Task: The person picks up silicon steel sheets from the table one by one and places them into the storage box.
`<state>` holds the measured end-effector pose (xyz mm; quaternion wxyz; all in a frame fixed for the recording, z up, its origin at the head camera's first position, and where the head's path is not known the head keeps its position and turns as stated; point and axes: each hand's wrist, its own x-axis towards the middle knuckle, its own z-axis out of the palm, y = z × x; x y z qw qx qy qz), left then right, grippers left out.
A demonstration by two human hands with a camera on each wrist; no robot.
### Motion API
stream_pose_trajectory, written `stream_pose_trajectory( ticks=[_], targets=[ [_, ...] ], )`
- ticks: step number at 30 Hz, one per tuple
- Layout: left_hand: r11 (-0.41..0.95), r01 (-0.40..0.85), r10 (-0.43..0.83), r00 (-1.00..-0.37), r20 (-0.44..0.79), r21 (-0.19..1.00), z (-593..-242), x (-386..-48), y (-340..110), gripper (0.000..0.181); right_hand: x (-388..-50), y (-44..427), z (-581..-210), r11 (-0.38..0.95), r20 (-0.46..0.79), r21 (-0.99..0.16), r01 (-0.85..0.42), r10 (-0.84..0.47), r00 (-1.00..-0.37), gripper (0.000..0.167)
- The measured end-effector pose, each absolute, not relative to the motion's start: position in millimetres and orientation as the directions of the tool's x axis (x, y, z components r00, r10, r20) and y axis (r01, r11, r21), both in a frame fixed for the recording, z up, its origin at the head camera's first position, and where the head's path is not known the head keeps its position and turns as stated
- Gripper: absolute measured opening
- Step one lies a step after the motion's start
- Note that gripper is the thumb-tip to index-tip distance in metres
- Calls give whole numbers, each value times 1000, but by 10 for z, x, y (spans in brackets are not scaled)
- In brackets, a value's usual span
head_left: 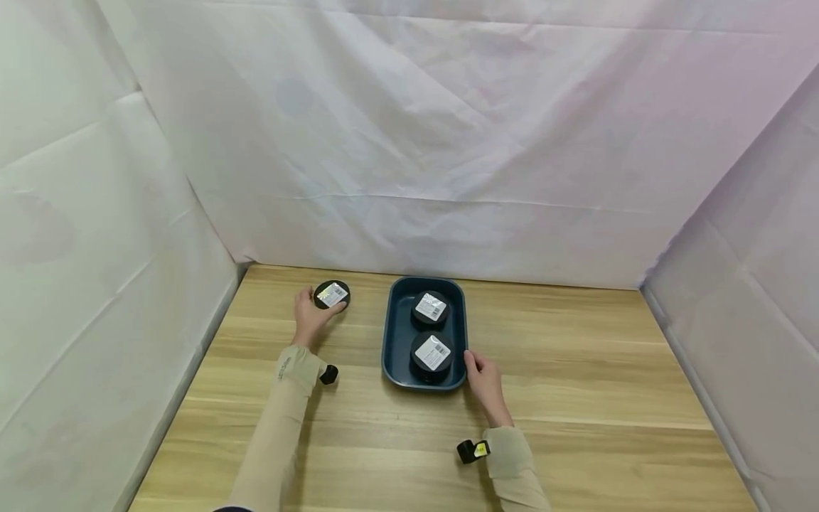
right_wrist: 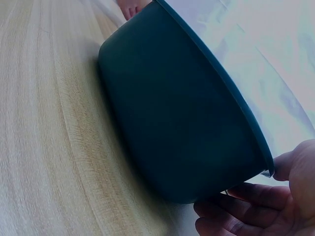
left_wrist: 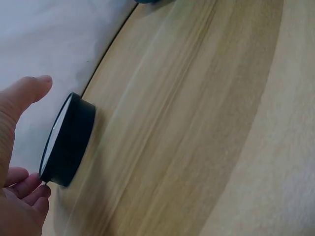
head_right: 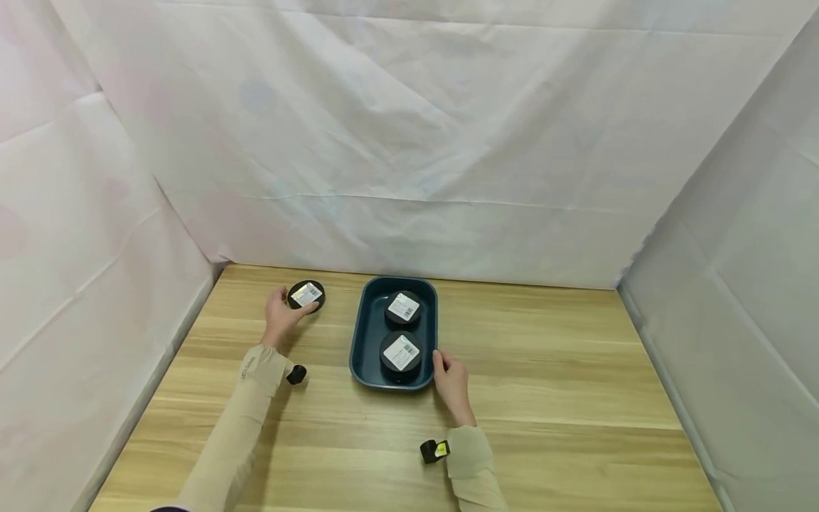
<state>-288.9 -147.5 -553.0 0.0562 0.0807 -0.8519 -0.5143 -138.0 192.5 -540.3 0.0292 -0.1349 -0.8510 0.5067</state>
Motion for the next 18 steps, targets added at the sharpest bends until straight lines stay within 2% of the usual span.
stream_pose_trajectory(
  ticks=[5, 13, 18],
  targets=[
    [483, -69, -193, -981, 29, 873, -5581, -2924, -1462, 93, -1383, 1918, -5413, 447, -87, -872, 199, 258, -962, 37],
    [486, -176, -204, -975, -84, 856, -5632, -2971, -1411, 93, -1382, 1921, -5408, 442, -106, -870, 217, 261, -959, 38],
    [504, -182, -216, -973, -81, 844, -5625, -2979, -1393, 88, -1380, 1925, -5417, 442, -110, -870, 218, 256, -960, 39]
  ],
)
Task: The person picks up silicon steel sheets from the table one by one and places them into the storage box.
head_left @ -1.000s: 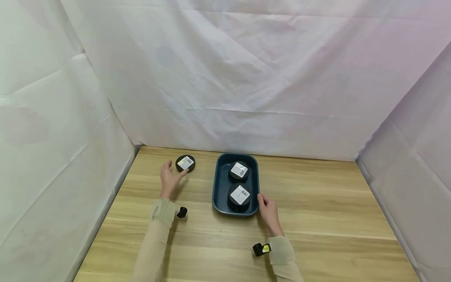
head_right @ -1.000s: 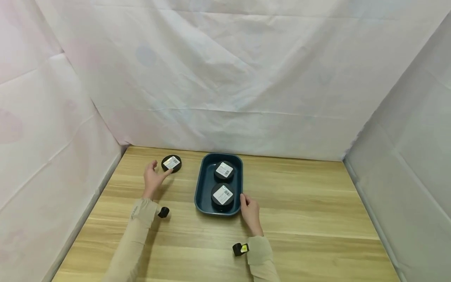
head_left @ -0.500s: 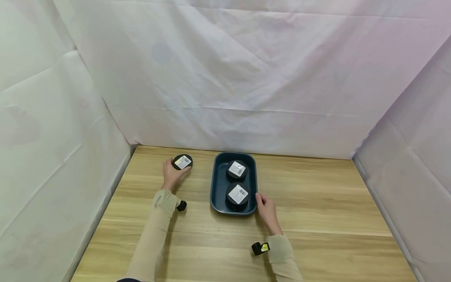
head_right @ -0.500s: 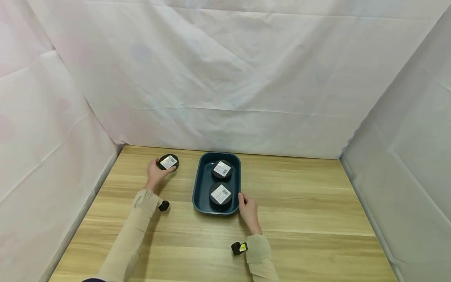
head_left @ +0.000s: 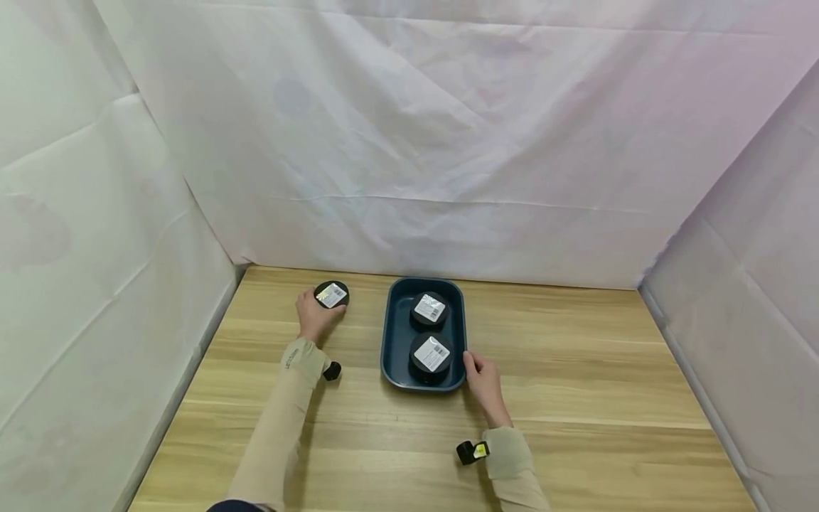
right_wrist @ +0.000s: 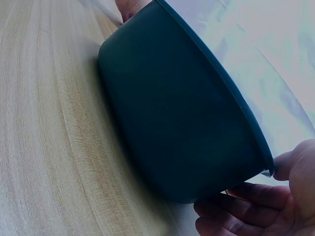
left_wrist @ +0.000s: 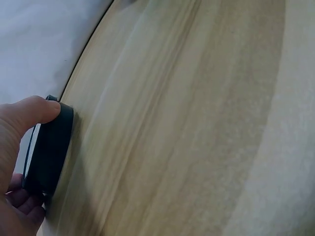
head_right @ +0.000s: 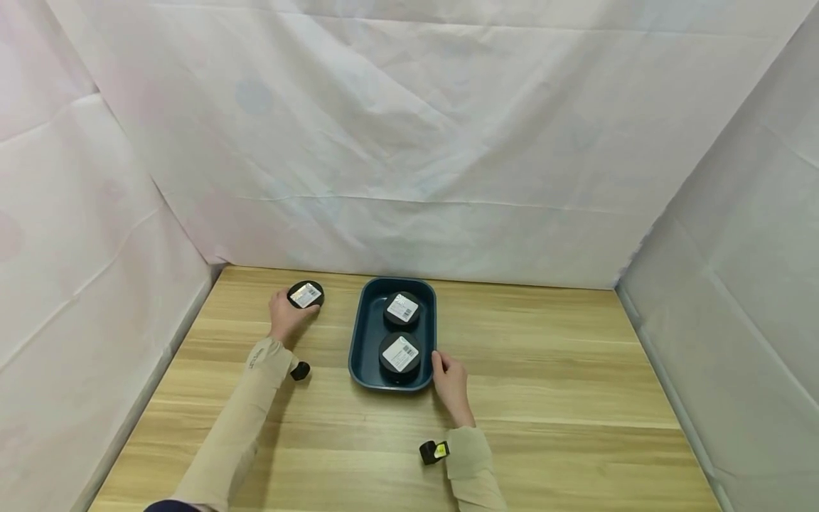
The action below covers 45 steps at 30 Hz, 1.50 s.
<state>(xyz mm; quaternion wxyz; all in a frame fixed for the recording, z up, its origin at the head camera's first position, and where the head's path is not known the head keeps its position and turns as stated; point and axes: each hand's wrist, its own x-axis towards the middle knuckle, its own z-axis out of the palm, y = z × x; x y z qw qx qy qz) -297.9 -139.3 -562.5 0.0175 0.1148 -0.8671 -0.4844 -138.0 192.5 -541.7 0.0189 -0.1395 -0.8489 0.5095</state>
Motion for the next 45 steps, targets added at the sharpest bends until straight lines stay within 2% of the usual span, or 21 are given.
stream_pose_trajectory(
  ticks=[5, 10, 24, 34, 45],
  targets=[
    [478, -168, -227, -972, -63, 862, -5627, -2953, -1406, 87, -1373, 1907, -5412, 442, -100, -872, 211, 261, -960, 37],
    [511, -91, -216, -976, 25, 855, -5574, -2924, -1405, 87, -1373, 1913, -5414, 434, -102, -876, 211, 261, -960, 38],
    [561, 77, -139, -973, 186, 824, -5044, -2736, -1090, 82, -1372, 1953, -5410, 421, -95, -885, 200, 257, -962, 39],
    [583, 97, -130, -969, 211, 807, -4940, -2673, -939, 78, -1363, 1938, -5407, 431, -62, -886, 171, 255, -965, 37],
    [579, 199, -17, -967, 256, 791, -4755, -2698, -549, 77, -1370, 1930, -5422, 430, -46, -889, 159, 261, -964, 36]
  ],
)
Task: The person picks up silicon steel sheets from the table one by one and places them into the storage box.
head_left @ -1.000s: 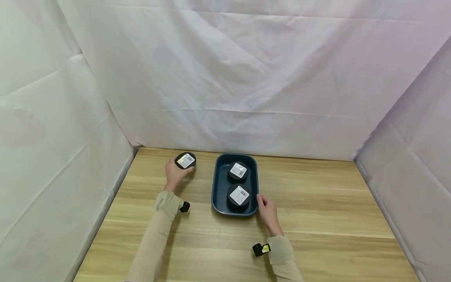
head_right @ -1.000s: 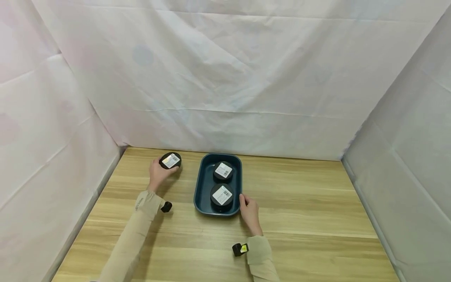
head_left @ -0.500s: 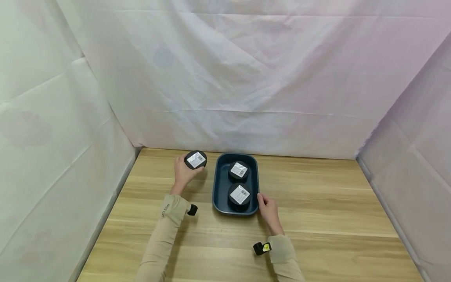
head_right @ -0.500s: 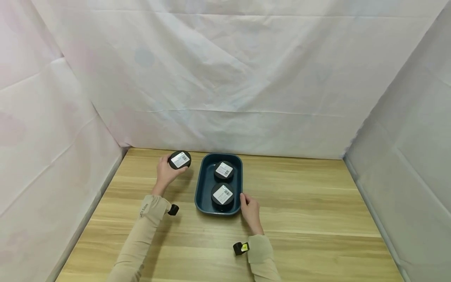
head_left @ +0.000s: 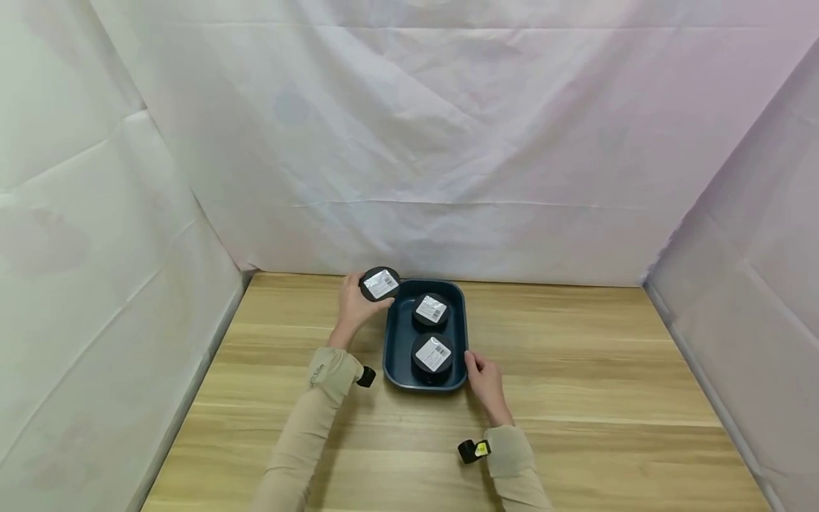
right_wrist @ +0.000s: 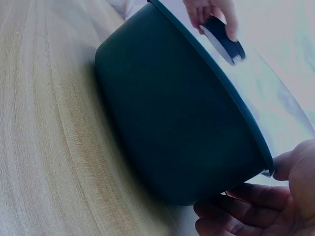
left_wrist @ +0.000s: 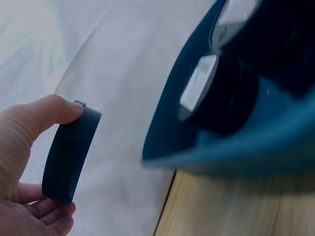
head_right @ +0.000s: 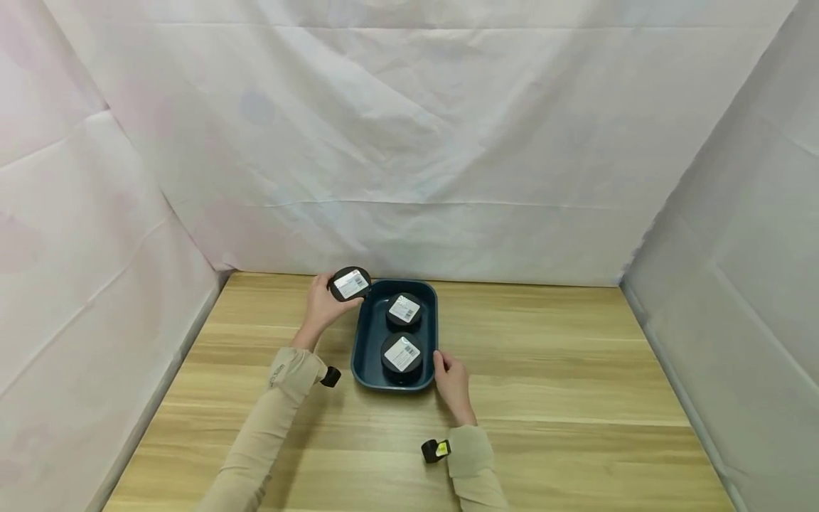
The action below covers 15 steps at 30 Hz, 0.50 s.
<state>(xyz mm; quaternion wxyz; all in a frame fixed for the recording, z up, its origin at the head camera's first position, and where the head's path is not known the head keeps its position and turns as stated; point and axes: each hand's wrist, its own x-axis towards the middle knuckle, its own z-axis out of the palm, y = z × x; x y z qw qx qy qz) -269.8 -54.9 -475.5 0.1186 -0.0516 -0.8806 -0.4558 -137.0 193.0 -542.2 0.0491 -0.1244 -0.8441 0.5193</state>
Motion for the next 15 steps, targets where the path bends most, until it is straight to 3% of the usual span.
stream_pose_trajectory(
  ticks=[15],
  targets=[
    [587, 276, 157, -961, 228, 761, -4758, -2709, -16, 78, -1394, 1776, -5438, 424, -4, -898, 116, 257, -966, 33]
  ],
)
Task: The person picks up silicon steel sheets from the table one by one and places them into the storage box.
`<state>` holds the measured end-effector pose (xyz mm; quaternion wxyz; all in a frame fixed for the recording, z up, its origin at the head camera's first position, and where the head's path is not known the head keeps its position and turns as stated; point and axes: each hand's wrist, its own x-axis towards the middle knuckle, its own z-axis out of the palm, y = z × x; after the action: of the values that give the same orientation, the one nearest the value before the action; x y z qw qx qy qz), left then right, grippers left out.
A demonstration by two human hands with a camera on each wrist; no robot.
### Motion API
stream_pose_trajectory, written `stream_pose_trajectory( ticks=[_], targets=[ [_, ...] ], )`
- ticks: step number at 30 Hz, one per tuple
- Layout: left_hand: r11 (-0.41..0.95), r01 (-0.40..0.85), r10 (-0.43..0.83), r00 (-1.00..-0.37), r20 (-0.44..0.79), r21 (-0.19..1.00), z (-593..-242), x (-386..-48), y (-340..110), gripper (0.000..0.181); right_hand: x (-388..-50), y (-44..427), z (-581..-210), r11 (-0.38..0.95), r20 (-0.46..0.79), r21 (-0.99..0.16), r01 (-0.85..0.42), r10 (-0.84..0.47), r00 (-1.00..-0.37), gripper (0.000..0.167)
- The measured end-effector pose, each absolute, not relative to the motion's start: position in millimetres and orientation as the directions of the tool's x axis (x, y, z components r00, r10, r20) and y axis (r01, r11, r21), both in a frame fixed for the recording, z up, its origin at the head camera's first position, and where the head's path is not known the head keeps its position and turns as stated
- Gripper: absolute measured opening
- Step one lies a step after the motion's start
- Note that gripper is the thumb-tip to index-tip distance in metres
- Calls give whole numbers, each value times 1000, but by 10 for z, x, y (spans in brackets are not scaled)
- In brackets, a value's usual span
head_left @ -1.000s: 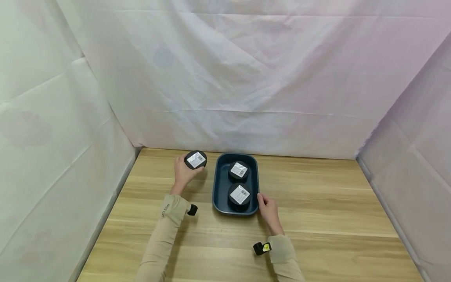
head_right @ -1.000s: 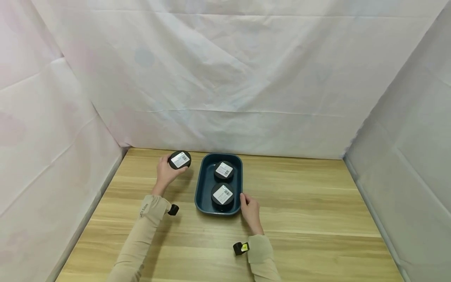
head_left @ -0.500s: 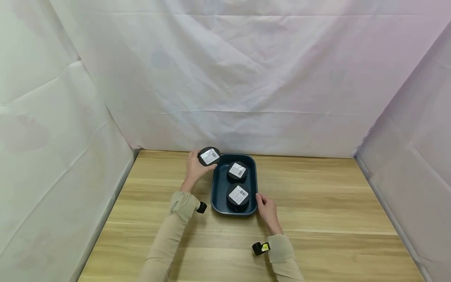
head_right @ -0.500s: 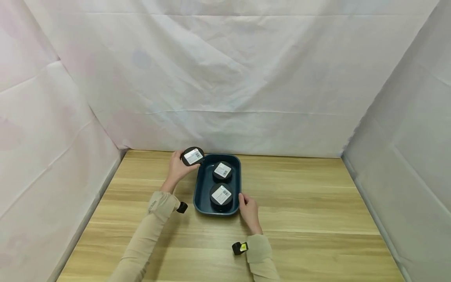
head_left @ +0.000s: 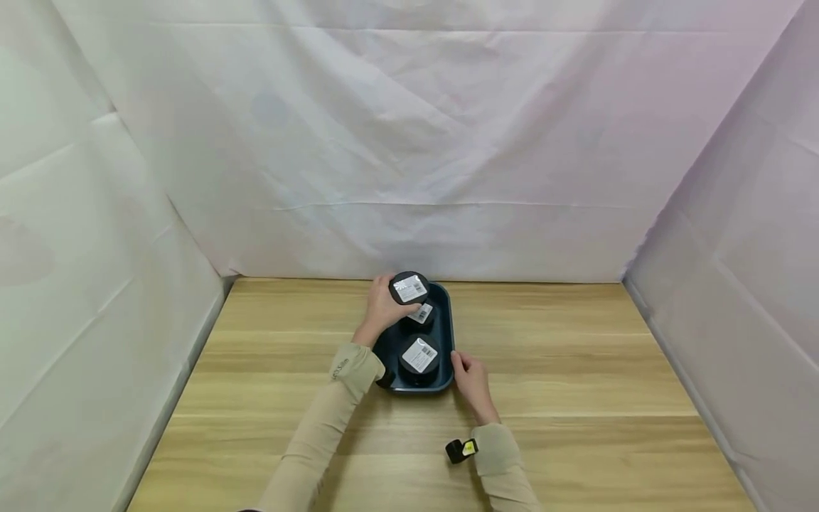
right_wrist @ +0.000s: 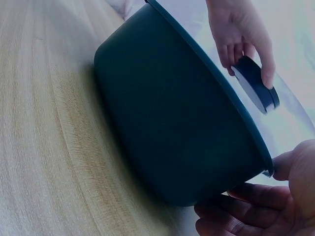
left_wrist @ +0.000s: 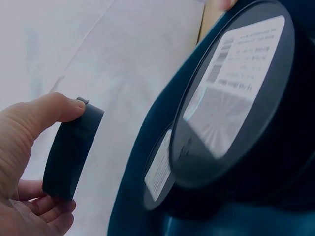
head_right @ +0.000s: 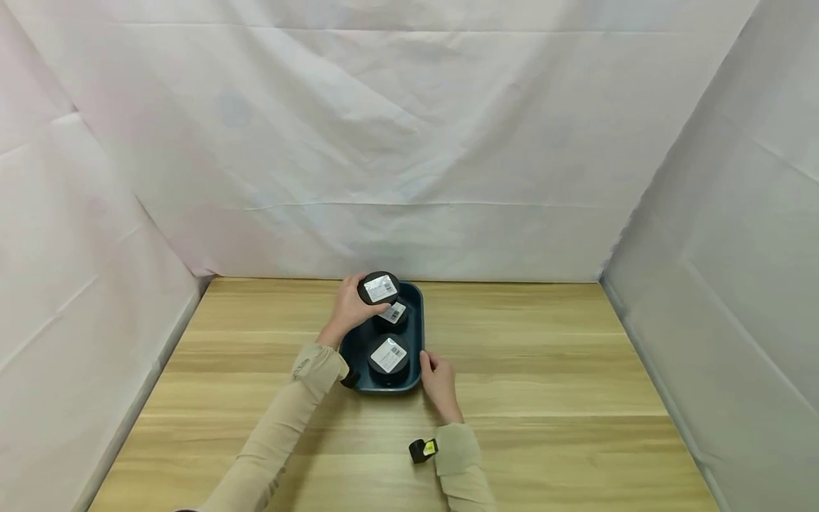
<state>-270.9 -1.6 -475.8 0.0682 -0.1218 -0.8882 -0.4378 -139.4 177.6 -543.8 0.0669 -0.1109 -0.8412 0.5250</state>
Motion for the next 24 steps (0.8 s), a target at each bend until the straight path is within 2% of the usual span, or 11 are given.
stream_pose_trajectory(
  ticks=[2, 6, 9, 17, 24],
  targets=[
    [593, 274, 171, -962, 213, 757, -4774, -2711, 21, 78, -1385, 1767, -5442, 403, -2, -908, 109, 257, -966, 36],
    [602, 262, 178, -965, 193, 755, -4804, -2716, 69, 79, -1371, 1767, -5481, 416, 114, -909, -9, 229, -967, 43],
    [598, 248, 173, -969, 179, 762, -4820, -2717, 78, 79, -1374, 1761, -5497, 430, 153, -902, -46, 217, -964, 46],
    [621, 241, 175, -970, 168, 745, -4872, -2725, 56, 80, -1368, 1705, -5427, 428, -2, -898, 104, 234, -972, 35],
    [638, 242, 216, -968, 132, 731, -4911, -2690, 43, 81, -1354, 1695, -5414, 413, -51, -899, 150, 240, -970, 36]
  ],
)
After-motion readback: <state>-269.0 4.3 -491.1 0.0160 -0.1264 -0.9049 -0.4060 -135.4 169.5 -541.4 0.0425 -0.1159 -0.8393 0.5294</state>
